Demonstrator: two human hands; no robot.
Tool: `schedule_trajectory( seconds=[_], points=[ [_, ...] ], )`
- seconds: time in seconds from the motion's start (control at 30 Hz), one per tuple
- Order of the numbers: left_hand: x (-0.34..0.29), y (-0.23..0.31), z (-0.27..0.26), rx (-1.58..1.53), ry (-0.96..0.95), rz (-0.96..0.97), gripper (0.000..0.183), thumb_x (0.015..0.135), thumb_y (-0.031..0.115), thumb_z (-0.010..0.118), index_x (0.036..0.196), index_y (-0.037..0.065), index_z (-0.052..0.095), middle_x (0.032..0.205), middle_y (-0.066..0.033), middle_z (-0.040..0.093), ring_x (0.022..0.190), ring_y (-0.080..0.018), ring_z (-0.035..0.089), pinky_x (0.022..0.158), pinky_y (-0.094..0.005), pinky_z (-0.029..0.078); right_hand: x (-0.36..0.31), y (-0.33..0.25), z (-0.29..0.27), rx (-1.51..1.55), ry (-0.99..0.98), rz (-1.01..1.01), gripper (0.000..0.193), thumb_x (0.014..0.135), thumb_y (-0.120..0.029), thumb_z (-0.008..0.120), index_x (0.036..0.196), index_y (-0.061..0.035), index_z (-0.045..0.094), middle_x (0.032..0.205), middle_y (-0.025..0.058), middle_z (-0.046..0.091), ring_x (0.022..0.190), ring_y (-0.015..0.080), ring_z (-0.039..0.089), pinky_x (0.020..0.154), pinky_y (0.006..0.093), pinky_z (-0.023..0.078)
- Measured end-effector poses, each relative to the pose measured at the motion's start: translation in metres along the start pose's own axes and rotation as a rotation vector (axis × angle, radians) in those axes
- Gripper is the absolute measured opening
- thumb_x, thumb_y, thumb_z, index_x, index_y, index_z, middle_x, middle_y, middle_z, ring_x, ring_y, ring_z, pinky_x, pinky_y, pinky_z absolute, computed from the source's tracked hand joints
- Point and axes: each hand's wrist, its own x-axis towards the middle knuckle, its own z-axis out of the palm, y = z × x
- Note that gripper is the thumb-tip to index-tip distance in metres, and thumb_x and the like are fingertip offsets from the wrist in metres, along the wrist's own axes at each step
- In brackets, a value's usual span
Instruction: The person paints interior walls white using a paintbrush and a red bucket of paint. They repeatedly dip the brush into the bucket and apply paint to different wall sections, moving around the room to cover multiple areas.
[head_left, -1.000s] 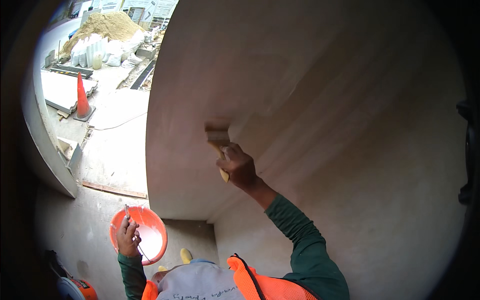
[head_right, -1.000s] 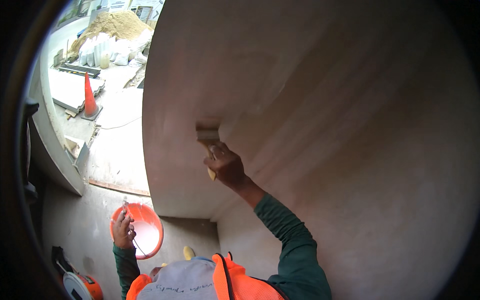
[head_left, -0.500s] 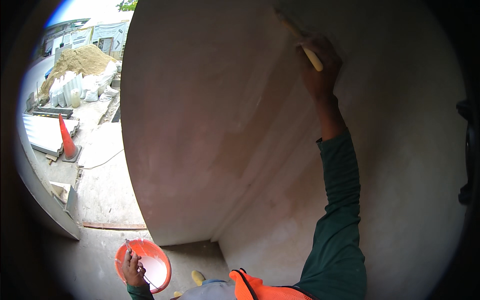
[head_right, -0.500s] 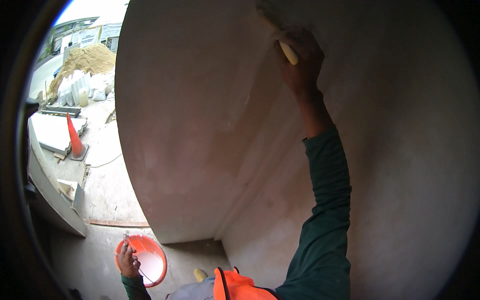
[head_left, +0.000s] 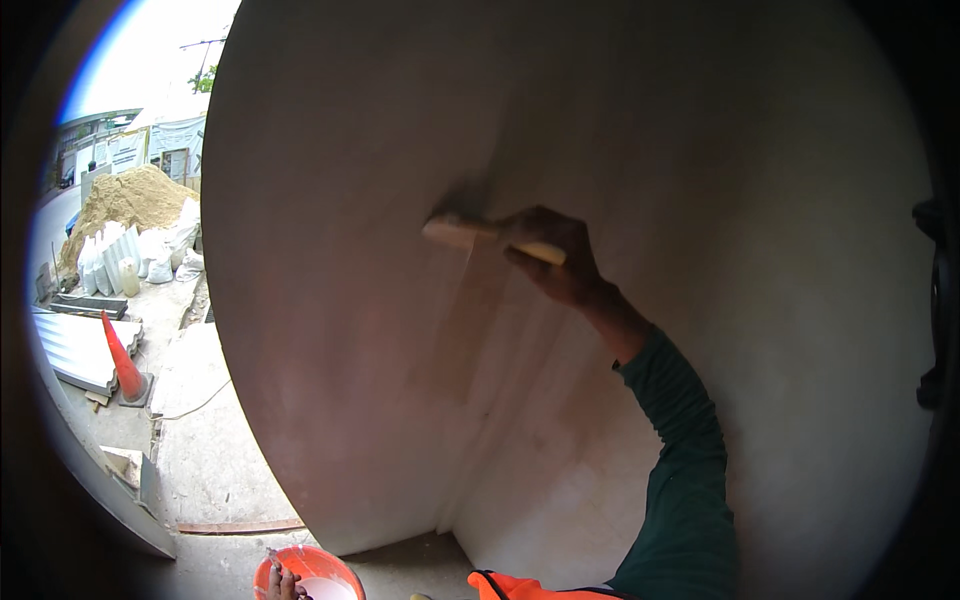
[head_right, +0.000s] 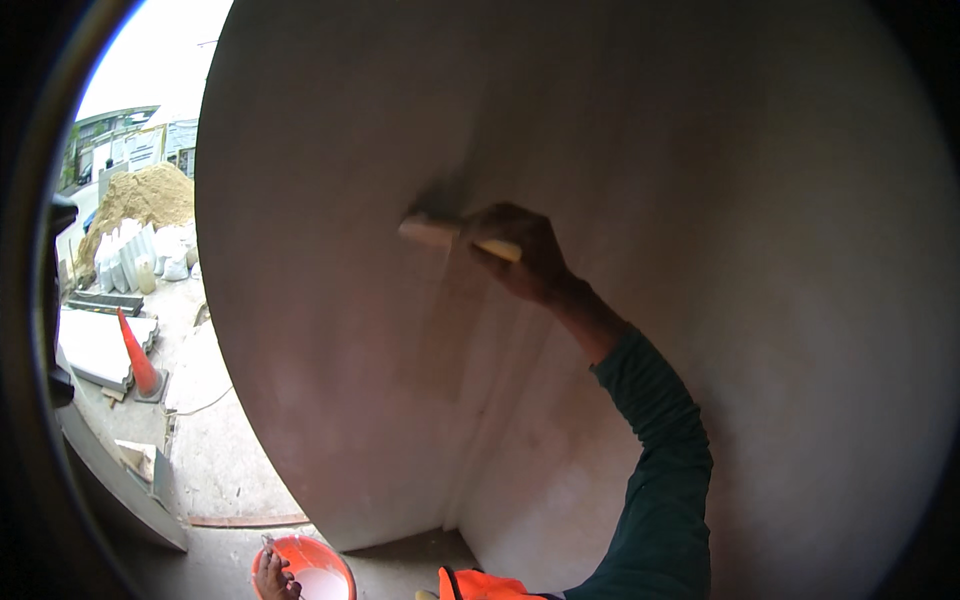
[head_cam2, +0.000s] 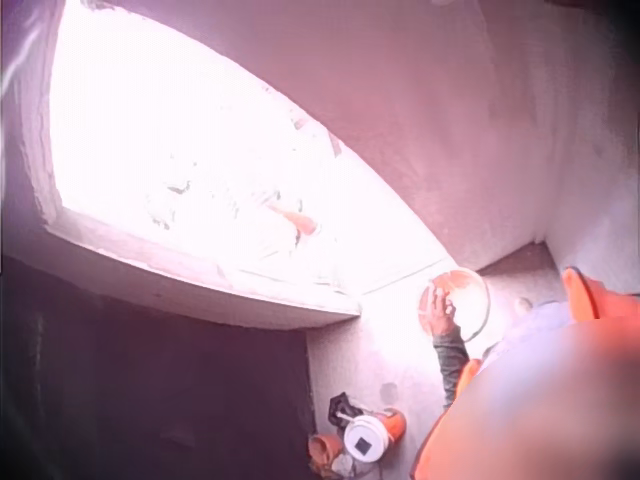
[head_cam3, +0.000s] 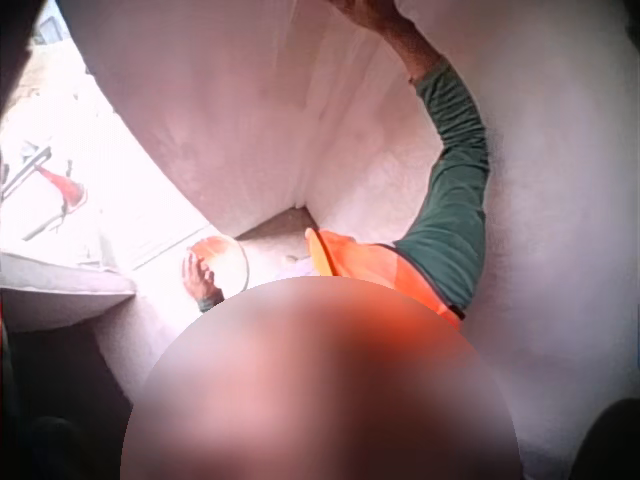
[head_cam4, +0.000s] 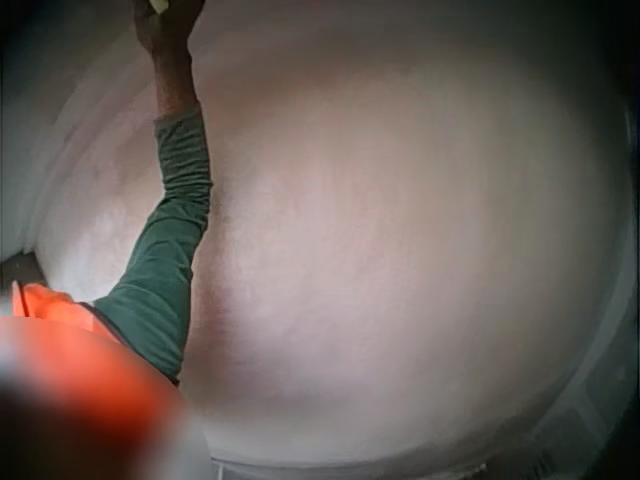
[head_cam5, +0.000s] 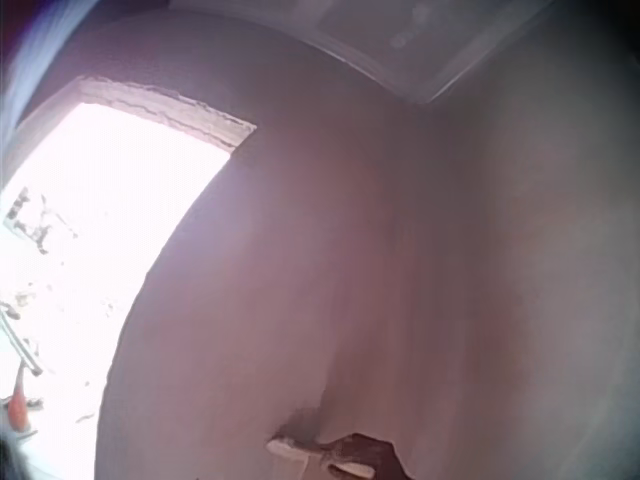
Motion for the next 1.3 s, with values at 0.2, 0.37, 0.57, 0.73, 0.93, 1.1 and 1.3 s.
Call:
schedule_trajectory(
  seconds=[0.2,0.37,0.57,0.73,0.93,1.1,1.3],
  points=[
    [-0.008,0.028,0.009,-0.401,0.049,-0.319,0.059,0.079,0.024,0.065,0.134,0.004,0.060,0.122,-0.0183,0.068,0.119,-0.0430,0.060,0.101,-0.0508,0.050,0.206,0.089,-0.129,-0.237,0.429,-0.101,0.009,0.087,-0.005,0.078,0.096,-0.0051,0.075,0.094,0.0039,0.076,0.086,0.0151,0.072,0.077,0.0297,0.057],
    [0.000,0.032,0.011,-0.535,0.002,-0.278,0.066,0.072,0.009,0.069,0.137,0.005,0.059,0.127,-0.0176,0.065,0.112,-0.0369,0.063,0.095,-0.0471,0.054,0.150,0.028,-0.057,-0.306,0.327,-0.327,0.012,0.082,0.002,0.075,0.090,-0.0070,0.072,0.092,0.0071,0.073,0.085,0.0252,0.071,0.074,0.0356,0.058],
    [-0.002,0.031,0.010,-0.001,-0.010,-0.091,0.071,0.069,-0.004,0.063,0.138,0.007,0.059,0.132,-0.0176,0.063,0.115,-0.0357,0.063,0.093,-0.0445,0.056,0.017,-0.078,0.045,0.039,-0.376,-0.209,0.020,0.071,-0.006,0.079,0.087,-0.0175,0.072,0.093,0.0021,0.067,0.093,0.0235,0.069,0.076,0.0359,0.059],
    [0.005,0.056,-0.006,-0.564,0.019,-0.405,0.054,0.078,0.008,0.061,0.132,0.005,0.061,0.132,-0.0163,0.062,0.127,-0.0379,0.055,0.105,-0.0458,0.048,0.145,-0.018,-0.027,-0.118,0.171,-0.265,0.012,0.080,-0.002,0.075,0.089,-0.0084,0.073,0.091,0.0076,0.073,0.082,0.0301,0.072,0.074,0.0373,0.058],
    [0.009,0.089,-0.027,-1.160,0.198,-1.018,0.057,0.098,0.022,0.066,0.146,-0.002,0.048,0.083,-0.0015,0.058,0.057,-0.0032,0.049,0.046,-0.0179,0.038,0.148,-0.025,-0.004,-0.439,0.370,-0.319,0.010,0.081,-0.002,0.076,0.085,-0.0079,0.068,0.086,0.0102,0.067,0.082,0.0291,0.068,0.069,0.0386,0.055],
    [-0.036,0.102,-0.049,-0.774,0.287,-0.866,0.056,0.099,0.031,0.068,0.140,-0.005,0.053,0.087,-0.0019,0.062,0.075,-0.0084,0.059,0.066,-0.0243,0.050,-0.022,-0.211,0.163,0.602,-0.259,-0.120,0.013,0.075,0.000,0.076,0.082,-0.0077,0.069,0.085,0.0127,0.070,0.076,0.0270,0.070,0.063,0.0366,0.054],
    [-0.073,0.121,-0.061,-0.528,0.432,-0.908,0.053,0.093,0.054,0.064,0.101,0.002,0.058,0.086,-0.0131,0.061,0.084,-0.0263,0.063,0.078,-0.0413,0.046,-0.095,-0.388,0.256,1.141,-0.259,-0.169,0.004,0.086,0.003,0.075,0.089,0.0003,0.075,0.091,0.0121,0.073,0.083,0.0241,0.070,0.072,0.0347,0.058]
  ],
)
